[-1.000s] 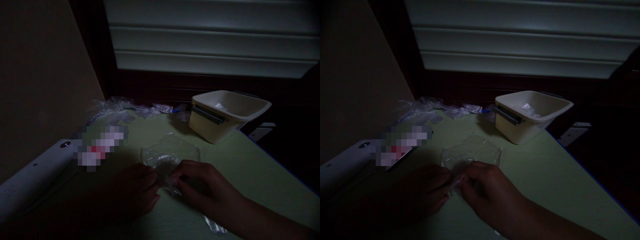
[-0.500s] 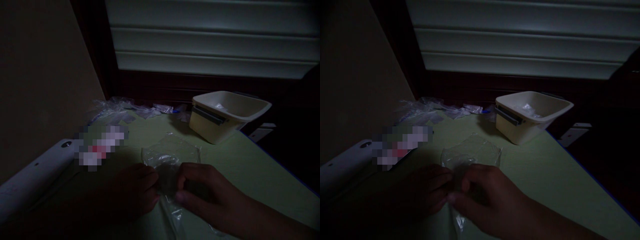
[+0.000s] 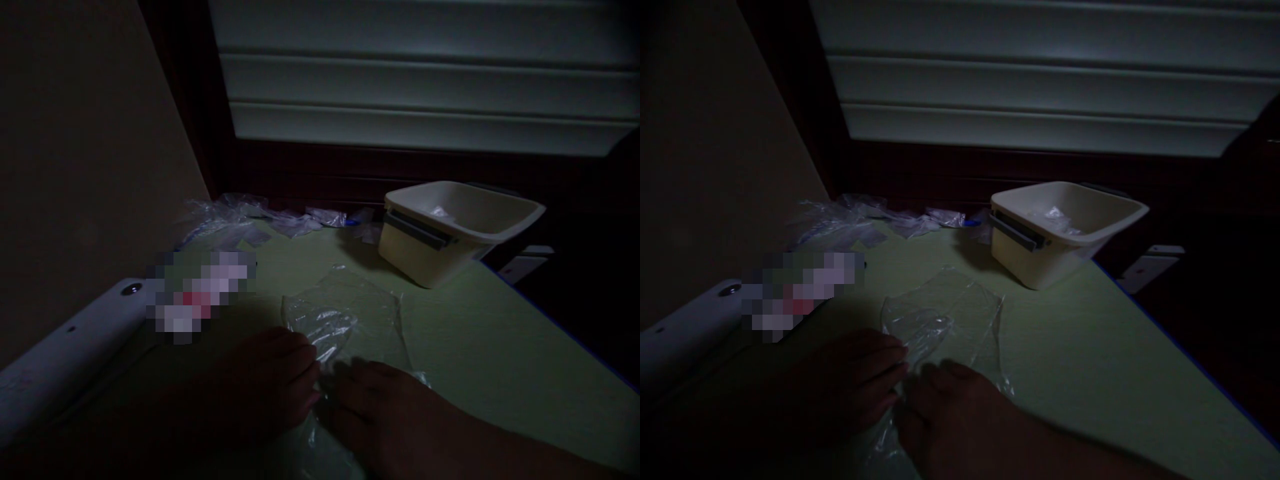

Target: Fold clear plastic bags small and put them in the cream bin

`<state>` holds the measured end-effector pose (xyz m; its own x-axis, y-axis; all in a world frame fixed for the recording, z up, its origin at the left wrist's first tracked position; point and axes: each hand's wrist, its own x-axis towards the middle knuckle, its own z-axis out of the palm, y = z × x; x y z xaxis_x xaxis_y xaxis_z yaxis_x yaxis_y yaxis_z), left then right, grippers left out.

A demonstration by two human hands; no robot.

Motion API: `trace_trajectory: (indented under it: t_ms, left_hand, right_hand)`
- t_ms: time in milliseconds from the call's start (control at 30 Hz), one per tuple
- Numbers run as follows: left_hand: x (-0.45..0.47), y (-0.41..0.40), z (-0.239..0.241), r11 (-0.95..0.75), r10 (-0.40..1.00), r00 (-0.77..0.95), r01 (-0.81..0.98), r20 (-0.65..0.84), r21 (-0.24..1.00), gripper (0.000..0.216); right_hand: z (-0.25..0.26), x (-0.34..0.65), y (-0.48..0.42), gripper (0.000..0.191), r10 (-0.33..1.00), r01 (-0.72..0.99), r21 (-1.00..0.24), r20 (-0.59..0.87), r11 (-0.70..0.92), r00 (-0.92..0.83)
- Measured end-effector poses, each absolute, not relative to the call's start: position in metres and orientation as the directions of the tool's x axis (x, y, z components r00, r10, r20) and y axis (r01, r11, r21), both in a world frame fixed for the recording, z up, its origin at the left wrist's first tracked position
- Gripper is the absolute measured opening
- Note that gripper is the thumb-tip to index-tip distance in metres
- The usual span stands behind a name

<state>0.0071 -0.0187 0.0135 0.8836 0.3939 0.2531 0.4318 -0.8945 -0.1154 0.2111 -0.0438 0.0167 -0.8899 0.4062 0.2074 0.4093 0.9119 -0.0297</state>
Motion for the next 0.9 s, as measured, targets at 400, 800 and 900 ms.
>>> trace_trajectory:
  t_ms: [400,800,900]
  left_hand:
    - [0.007,-0.019,0.014,-0.897,0.389,0.886,0.426,0.252,-0.114,0.014]
    - [0.005,-0.019,0.012,-0.896,0.364,0.881,0.419,0.301,-0.145,0.016]
    - [0.004,-0.02,0.013,-0.891,0.365,0.877,0.426,0.311,-0.155,0.01]
  right_hand:
    - [0.02,0.21,-0.041,0.002,0.361,0.355,-0.069,0.229,0.932,-0.904]
    - [0.052,0.219,-0.04,0.018,0.655,0.46,-0.52,0.29,0.72,-0.697]
    - [0.048,0.221,-0.035,0.018,0.737,0.479,-0.587,0.346,0.653,-0.58]
